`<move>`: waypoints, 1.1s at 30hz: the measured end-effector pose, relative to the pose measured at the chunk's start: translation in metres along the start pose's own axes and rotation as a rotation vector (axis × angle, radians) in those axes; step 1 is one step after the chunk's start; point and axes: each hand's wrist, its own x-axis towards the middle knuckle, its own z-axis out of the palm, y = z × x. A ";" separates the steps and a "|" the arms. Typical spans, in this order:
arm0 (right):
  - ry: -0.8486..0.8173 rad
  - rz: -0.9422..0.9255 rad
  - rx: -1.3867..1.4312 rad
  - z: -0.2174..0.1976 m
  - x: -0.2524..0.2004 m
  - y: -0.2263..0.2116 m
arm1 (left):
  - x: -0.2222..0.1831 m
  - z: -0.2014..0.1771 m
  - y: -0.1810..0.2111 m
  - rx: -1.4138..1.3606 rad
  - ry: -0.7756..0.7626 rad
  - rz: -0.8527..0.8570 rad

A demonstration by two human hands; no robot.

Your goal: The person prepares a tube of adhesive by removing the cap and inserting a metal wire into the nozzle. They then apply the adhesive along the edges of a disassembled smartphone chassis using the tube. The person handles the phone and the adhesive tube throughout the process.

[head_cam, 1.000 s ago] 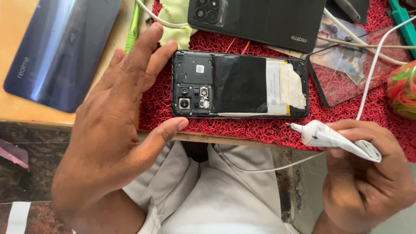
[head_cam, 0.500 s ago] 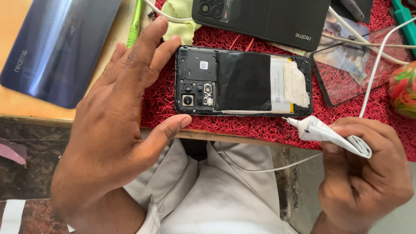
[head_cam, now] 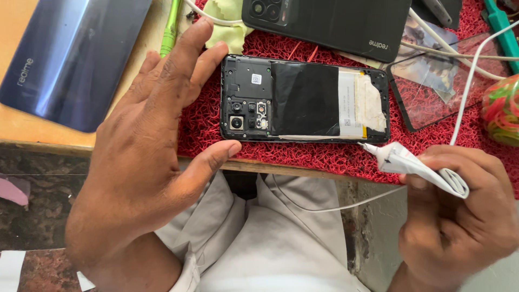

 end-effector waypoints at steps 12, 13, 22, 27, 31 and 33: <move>-0.017 -0.043 -0.130 -0.003 -0.005 0.003 | 0.000 0.001 0.000 0.001 0.012 0.002; -0.007 -0.027 -0.067 -0.004 -0.010 0.006 | 0.000 0.001 0.000 0.005 0.012 0.003; 0.206 0.203 0.765 -0.045 0.005 0.076 | -0.001 0.002 -0.001 -0.007 0.029 -0.007; 0.019 0.134 0.479 -0.021 0.047 0.040 | 0.000 0.003 -0.001 0.027 0.030 0.008; -0.024 0.086 0.211 0.002 0.076 0.017 | -0.001 0.001 -0.001 0.027 0.018 0.003; -0.026 0.089 0.133 0.007 0.086 0.011 | 0.000 0.001 -0.001 0.041 0.000 -0.021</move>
